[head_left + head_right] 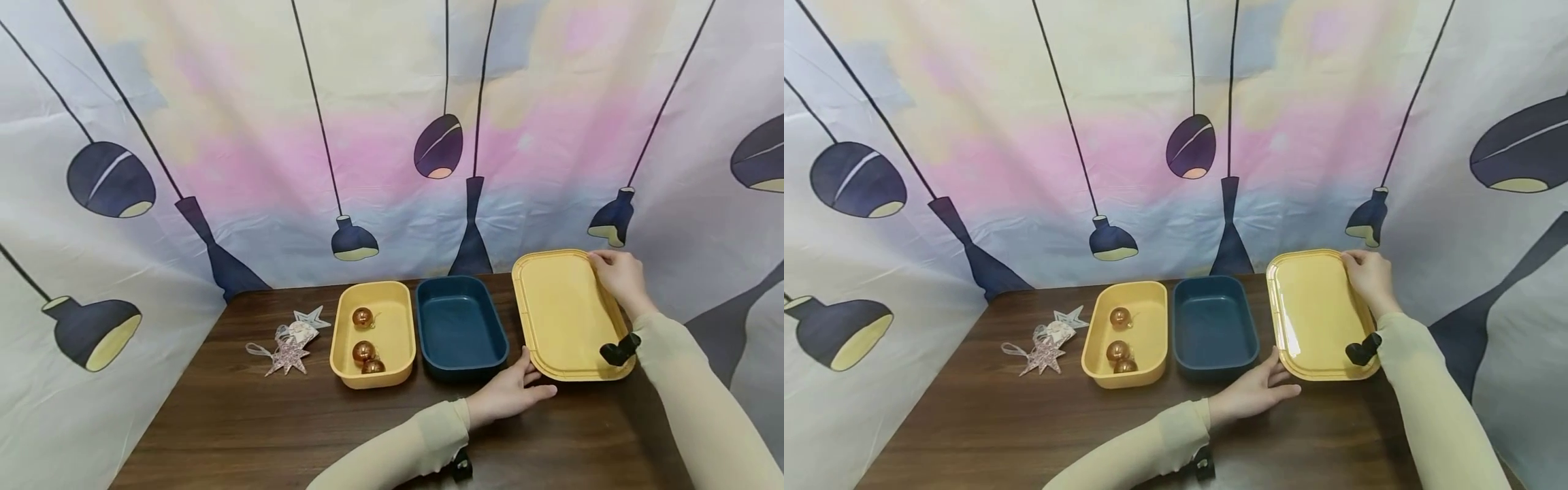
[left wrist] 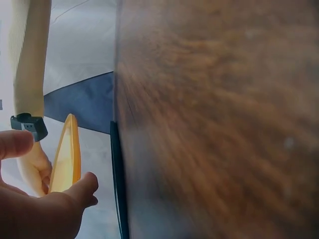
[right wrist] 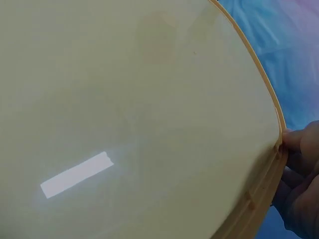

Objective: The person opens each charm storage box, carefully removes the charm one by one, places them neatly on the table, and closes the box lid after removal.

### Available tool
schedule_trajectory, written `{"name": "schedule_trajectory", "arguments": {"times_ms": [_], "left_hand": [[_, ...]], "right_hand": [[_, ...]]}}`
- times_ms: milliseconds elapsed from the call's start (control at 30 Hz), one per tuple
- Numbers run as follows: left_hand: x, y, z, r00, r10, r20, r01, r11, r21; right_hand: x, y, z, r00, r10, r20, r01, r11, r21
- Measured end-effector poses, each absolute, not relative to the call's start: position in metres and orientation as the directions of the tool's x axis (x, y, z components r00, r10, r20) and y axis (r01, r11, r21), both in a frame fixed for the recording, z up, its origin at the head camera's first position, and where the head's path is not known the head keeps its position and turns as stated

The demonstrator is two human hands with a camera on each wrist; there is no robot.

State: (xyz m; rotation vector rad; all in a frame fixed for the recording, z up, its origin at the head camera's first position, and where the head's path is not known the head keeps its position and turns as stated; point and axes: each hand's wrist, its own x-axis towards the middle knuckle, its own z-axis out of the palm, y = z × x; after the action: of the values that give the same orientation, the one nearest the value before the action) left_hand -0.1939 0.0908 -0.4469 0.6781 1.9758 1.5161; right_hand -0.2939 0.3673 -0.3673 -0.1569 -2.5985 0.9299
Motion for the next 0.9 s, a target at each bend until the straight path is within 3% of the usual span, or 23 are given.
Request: {"name": "schedule_trajectory", "arguments": {"times_ms": [400, 900], "left_hand": [[-0.197, 0.104, -0.451, -0.737, 0.649, -0.190, -0.019, 0.260, 0.966], [-0.209, 0.103, -0.458, -0.758, 0.602, -0.250, -0.081, 0.294, 0.952]], "right_hand": [[-0.300, 0.380, -0.398, -0.952, 0.233, 0.197, 0.045, 0.746, -0.665], [-0.319, 0.375, -0.425, -0.995, 0.102, -0.016, 0.083, 0.693, -0.716]]}}
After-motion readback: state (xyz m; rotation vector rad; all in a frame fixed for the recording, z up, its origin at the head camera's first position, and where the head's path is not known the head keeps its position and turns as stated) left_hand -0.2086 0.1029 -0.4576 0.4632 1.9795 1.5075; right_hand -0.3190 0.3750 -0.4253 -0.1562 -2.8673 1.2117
